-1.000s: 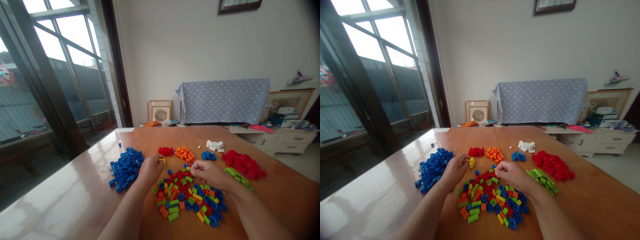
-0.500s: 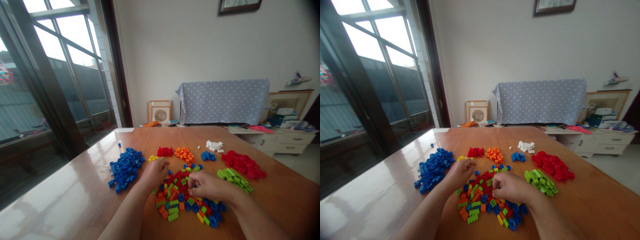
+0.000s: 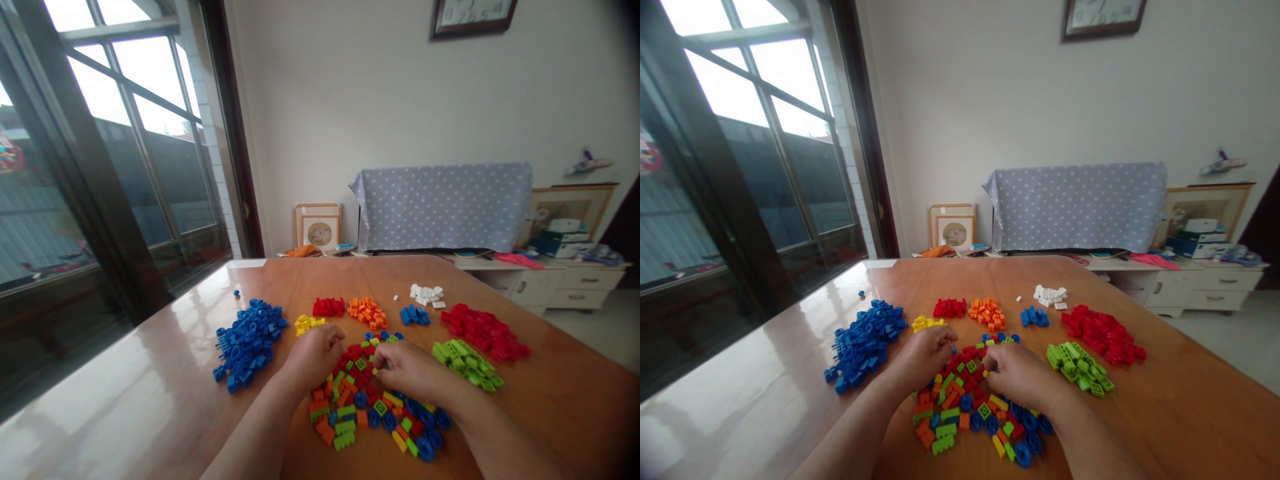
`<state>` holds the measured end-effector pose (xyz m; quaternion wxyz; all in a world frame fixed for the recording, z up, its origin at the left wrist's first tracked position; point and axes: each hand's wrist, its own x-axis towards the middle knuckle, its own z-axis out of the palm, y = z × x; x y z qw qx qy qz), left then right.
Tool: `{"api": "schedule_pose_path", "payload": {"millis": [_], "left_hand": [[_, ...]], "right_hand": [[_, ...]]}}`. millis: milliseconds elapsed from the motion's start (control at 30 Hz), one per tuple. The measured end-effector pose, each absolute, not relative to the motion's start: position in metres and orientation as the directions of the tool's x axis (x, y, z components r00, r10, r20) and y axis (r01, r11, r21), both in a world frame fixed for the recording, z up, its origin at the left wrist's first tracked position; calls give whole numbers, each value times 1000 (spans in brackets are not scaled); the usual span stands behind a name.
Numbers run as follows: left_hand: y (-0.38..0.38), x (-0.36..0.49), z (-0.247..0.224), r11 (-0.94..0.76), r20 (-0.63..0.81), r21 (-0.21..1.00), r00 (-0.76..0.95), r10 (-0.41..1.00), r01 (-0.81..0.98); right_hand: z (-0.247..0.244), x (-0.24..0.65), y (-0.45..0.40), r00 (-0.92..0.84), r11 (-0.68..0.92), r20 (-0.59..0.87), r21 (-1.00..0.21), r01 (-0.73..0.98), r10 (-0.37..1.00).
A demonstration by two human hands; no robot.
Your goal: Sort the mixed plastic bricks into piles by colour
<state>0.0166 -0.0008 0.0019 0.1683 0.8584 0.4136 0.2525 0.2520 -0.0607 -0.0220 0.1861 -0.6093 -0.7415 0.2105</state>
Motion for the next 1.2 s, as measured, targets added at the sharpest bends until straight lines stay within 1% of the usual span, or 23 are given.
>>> {"api": "schedule_pose_path", "payload": {"millis": [133, 400, 467, 600, 700, 833, 1000, 1200], "left_hand": [[-4, 20, 3, -619, 286, 501, 559, 778, 605], [-10, 24, 3, -662, 295, 494, 607, 738, 564], [-14, 26, 3, -683, 303, 489, 629, 716, 543], [-22, 32, 1, -723, 289, 474, 687, 667, 502], [-24, 35, -1, -725, 274, 468, 697, 662, 505], [-22, 35, -4, -703, 279, 474, 666, 691, 530], [-20, 34, -7, -694, 279, 500, 662, 696, 519], [-19, 32, -2, -677, 287, 481, 630, 722, 557]], "right_hand": [[-20, 253, -60, -165, 177, 68, -490, 853, 984], [-18, 252, -62, -168, 175, 59, -494, 852, 984], [-18, 252, -61, -164, 171, 58, -512, 842, 985], [-19, 248, -58, -150, 162, 72, -609, 776, 986], [-19, 244, -58, -152, 170, 85, -655, 736, 985], [-16, 240, -60, -172, 203, 114, -671, 713, 979], [-15, 238, -59, -169, 213, 131, -679, 703, 977], [-15, 238, -58, -164, 227, 157, -706, 670, 974]]}}
